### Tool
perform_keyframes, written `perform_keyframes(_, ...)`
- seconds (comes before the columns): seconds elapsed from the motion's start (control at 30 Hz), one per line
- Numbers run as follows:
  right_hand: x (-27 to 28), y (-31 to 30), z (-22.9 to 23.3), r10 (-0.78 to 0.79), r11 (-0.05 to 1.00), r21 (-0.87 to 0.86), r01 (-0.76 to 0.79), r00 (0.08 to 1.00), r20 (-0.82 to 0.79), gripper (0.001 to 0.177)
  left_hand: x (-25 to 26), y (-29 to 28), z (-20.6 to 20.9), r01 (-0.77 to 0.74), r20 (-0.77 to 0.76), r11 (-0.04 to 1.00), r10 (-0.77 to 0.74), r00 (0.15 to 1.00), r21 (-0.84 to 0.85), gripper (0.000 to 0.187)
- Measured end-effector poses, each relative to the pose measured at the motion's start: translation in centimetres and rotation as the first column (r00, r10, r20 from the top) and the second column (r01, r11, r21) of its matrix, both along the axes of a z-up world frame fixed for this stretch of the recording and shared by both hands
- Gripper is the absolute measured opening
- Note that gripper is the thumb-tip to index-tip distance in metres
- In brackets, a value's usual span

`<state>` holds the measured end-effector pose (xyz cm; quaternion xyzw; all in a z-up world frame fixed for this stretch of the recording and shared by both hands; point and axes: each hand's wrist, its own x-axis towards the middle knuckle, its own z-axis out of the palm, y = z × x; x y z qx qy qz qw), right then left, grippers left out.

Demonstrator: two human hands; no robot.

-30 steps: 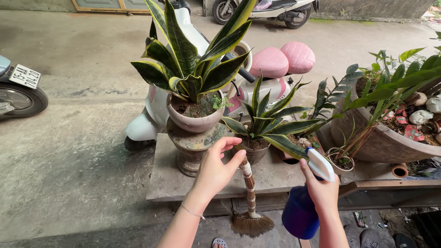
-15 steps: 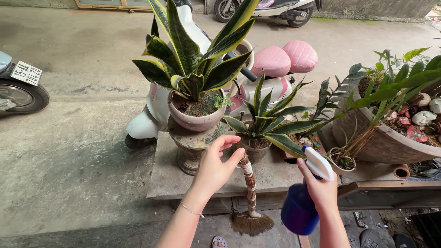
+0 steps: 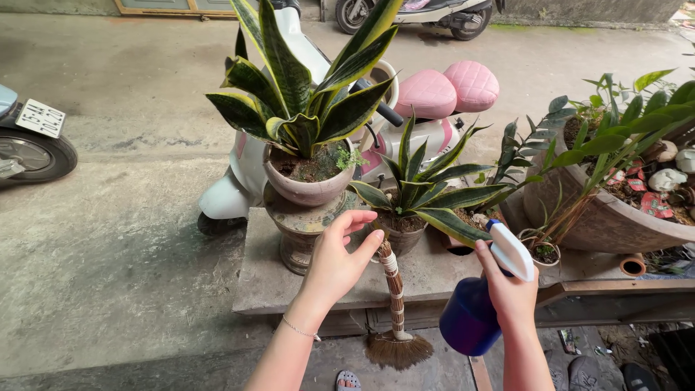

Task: Misting potted plants with a spray bottle and then picking up a plastic pitcher in the kitchen

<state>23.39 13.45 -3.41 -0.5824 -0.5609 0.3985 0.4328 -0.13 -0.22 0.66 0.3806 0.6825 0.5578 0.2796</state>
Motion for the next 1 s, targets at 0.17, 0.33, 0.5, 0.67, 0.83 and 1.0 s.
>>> perform_keyframes(0.17, 1.2, 0.7, -2.2, -0.112, 0.986, 0.119, 0.115, 0.993, -0.03, 0.032, 0.2, 0.3, 0.2, 0.03, 0.012, 0.999, -0.03, 0.999, -0.019, 0.031)
perform_keyframes(0.33, 2.8, 0.2, -1.7, -0.171, 0.981, 0.089, 0.17, 0.985, 0.002, 0.031, 1.0, 1.2, 0.6, 0.083, 0.039, 0.996, -0.082, 0.996, -0.035, 0.033)
perform_keyframes(0.5, 4.5, -0.7, -0.3, -0.064, 0.994, -0.081, 0.077, 0.987, 0.145, 0.035, 2.1, 2.6, 0.5, 0.135, 0.057, 0.99, -0.132, 0.99, -0.046, 0.031)
perform_keyframes(0.67, 6.4, -0.6, -2.1, -0.139, 0.99, -0.009, 0.14, 0.988, 0.066, 0.026, 3.1, 3.6, 0.6, 0.197, 0.047, 0.98, -0.196, 0.98, -0.036, 0.031)
perform_keyframes(0.83, 7.1, -1.1, -1.6, -0.208, 0.976, -0.043, 0.213, 0.973, 0.099, 0.025, 3.5, 3.9, 0.7, 0.216, 0.029, 0.973, -0.214, 0.976, -0.077, 0.031)
perform_keyframes(1.0, 6.9, -1.0, -1.3, -0.097, 0.99, -0.081, 0.112, 0.98, 0.172, 0.029, 3.5, 4.0, 0.7, 0.226, 0.02, 0.973, -0.225, 0.974, -0.057, 0.03)
